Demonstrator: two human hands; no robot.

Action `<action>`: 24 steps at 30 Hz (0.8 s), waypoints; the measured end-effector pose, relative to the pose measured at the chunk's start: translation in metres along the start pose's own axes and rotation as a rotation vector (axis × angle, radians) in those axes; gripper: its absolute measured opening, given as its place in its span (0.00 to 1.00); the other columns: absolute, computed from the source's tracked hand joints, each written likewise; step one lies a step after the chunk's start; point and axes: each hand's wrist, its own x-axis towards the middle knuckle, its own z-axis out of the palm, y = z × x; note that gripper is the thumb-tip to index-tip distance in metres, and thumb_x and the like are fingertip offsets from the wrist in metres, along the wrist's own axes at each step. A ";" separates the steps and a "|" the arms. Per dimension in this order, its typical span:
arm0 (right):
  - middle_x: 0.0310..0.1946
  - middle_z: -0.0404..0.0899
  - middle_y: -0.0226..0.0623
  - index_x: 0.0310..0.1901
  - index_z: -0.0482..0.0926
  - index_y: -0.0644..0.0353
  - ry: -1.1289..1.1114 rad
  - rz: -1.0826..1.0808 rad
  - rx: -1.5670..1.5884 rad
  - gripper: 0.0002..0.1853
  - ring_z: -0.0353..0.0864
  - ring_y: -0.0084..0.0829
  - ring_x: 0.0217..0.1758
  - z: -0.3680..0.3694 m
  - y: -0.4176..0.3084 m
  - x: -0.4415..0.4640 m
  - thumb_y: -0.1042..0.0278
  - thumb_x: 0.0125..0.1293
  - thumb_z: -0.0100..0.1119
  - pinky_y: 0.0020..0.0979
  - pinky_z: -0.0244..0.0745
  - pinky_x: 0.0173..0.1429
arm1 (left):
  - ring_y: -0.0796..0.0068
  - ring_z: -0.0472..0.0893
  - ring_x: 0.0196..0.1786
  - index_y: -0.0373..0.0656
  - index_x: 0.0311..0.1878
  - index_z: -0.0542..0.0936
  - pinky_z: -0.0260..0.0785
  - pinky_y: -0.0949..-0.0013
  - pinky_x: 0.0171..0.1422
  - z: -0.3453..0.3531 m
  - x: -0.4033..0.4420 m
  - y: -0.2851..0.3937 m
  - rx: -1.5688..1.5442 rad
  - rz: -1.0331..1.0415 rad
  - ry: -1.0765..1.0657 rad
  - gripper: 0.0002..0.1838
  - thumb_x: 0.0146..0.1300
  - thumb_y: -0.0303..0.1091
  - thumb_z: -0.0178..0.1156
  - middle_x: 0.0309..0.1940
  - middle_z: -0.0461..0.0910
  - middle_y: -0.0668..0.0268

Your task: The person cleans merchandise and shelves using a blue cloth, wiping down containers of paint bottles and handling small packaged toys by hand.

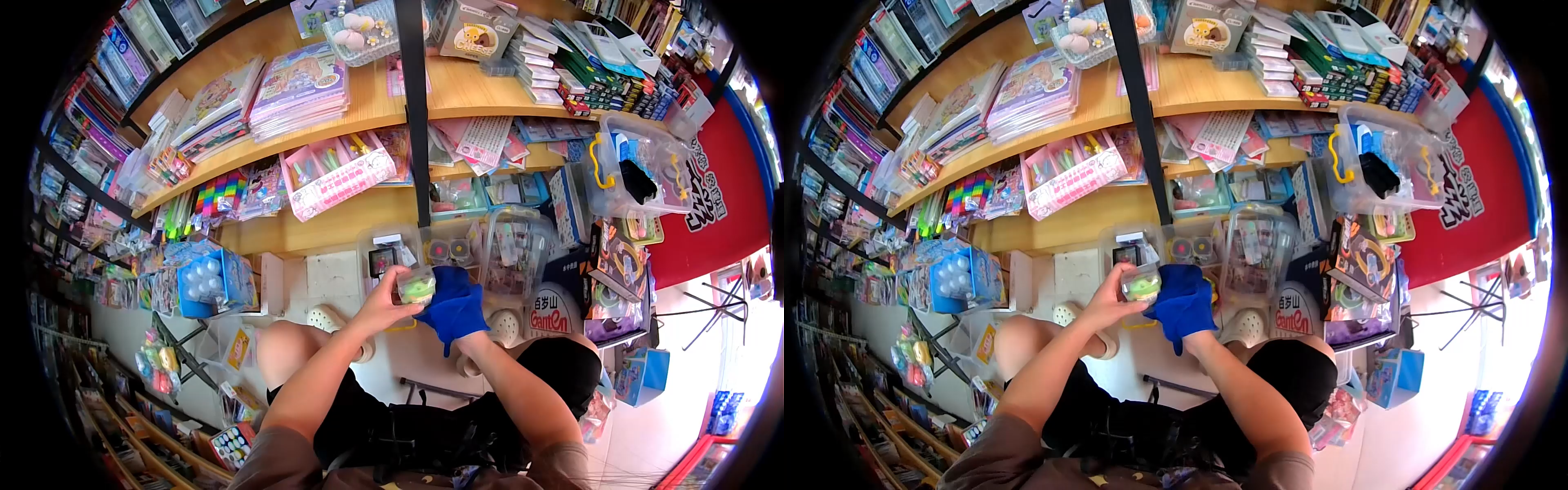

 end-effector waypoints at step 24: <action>0.34 0.75 0.33 0.42 0.72 0.61 -0.058 0.208 0.990 0.14 0.75 0.29 0.36 -0.017 0.004 -0.023 0.61 0.68 0.40 0.30 0.71 0.39 | 0.74 0.80 0.43 0.37 0.50 0.75 0.73 0.71 0.49 0.020 0.012 -0.009 -0.333 -0.158 0.150 0.14 0.59 0.26 0.58 0.42 0.80 0.64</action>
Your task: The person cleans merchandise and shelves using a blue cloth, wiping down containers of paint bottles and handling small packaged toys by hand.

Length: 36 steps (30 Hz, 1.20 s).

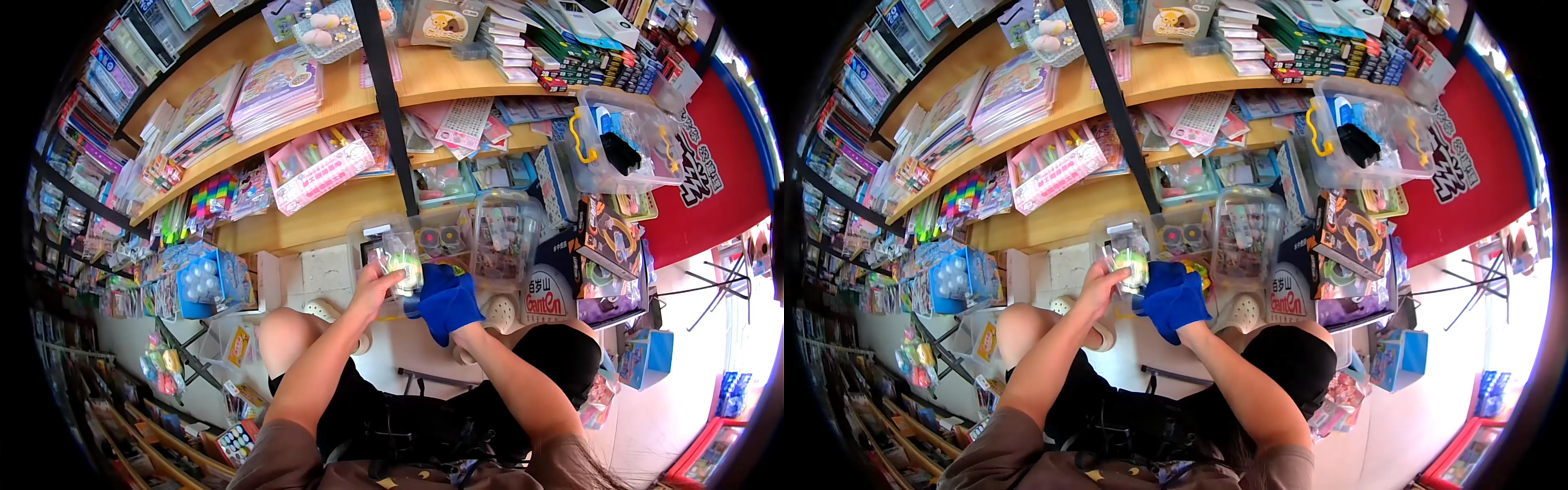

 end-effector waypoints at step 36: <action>0.42 0.74 0.26 0.49 0.71 0.52 0.251 0.129 -0.567 0.13 0.74 0.24 0.45 -0.038 0.087 0.023 0.67 0.63 0.53 0.27 0.69 0.50 | 0.76 0.68 0.56 0.43 0.56 0.65 0.62 0.71 0.61 -0.023 -0.033 0.010 0.497 0.377 -0.001 0.30 0.49 0.22 0.66 0.52 0.67 0.66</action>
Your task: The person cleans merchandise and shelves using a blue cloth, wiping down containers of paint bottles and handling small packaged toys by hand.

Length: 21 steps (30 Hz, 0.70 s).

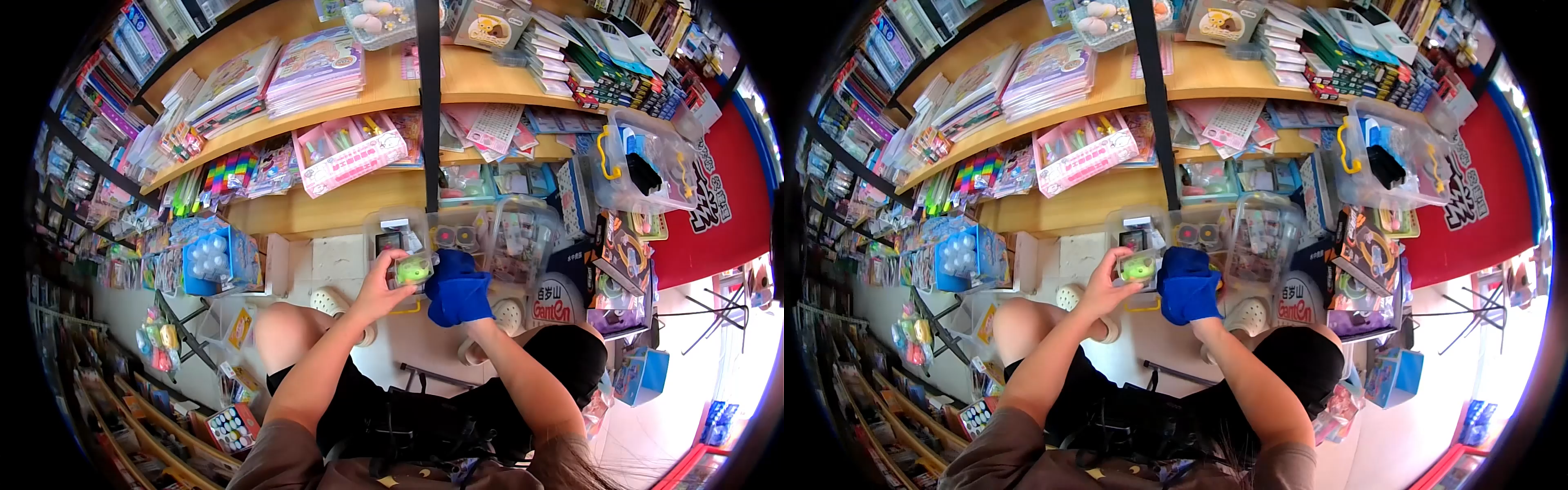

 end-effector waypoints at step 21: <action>0.44 0.73 0.29 0.54 0.69 0.53 -0.280 0.192 0.815 0.17 0.73 0.23 0.46 0.020 -0.054 -0.006 0.57 0.68 0.49 0.27 0.70 0.49 | 0.74 0.79 0.48 0.43 0.56 0.68 0.76 0.66 0.47 -0.006 0.007 0.004 -0.695 -0.521 0.011 0.23 0.60 0.37 0.62 0.49 0.76 0.65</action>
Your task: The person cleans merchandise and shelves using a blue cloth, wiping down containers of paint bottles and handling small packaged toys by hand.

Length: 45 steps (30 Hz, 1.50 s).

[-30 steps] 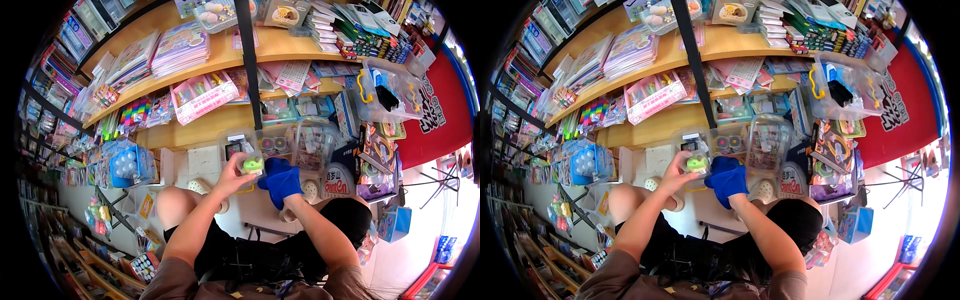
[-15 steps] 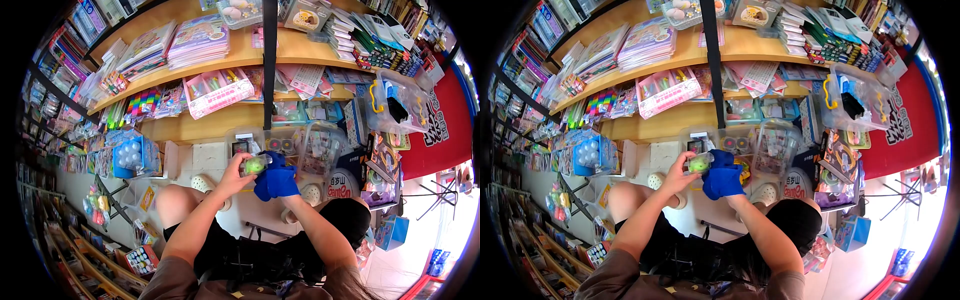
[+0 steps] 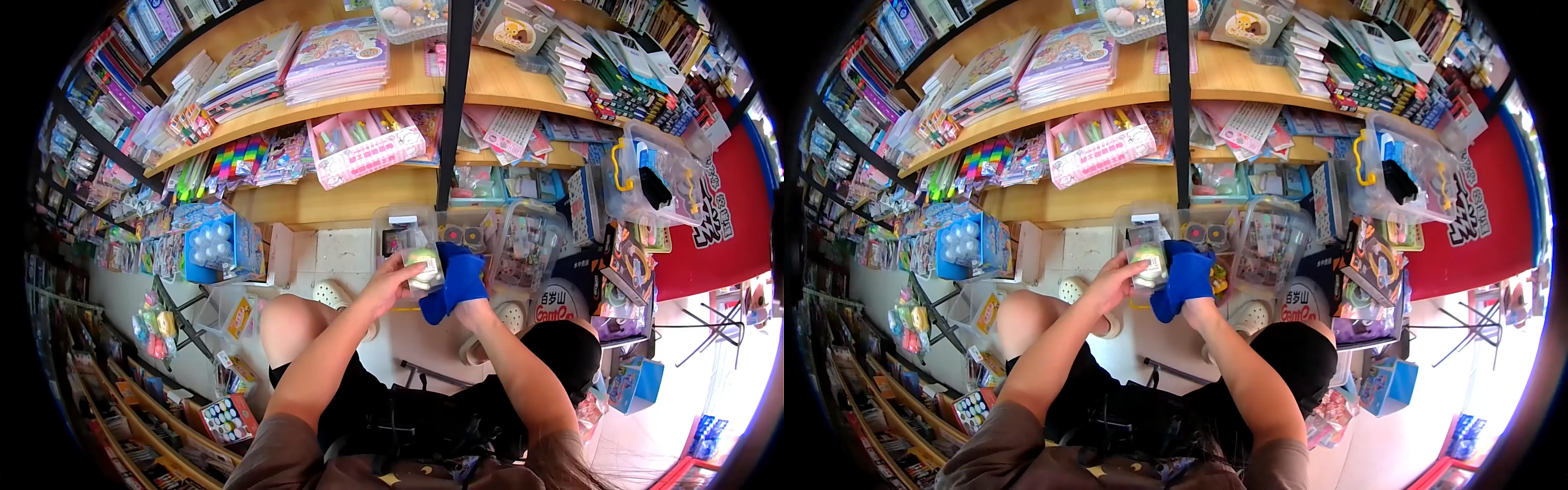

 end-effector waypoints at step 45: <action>0.49 0.70 0.40 0.58 0.61 0.61 0.304 0.172 -0.217 0.29 0.75 0.34 0.45 0.016 -0.008 0.004 0.52 0.62 0.56 0.35 0.74 0.47 | 0.69 0.79 0.44 0.42 0.60 0.53 0.73 0.67 0.44 -0.011 -0.001 0.005 -0.090 0.153 0.290 0.33 0.57 0.32 0.63 0.46 0.75 0.57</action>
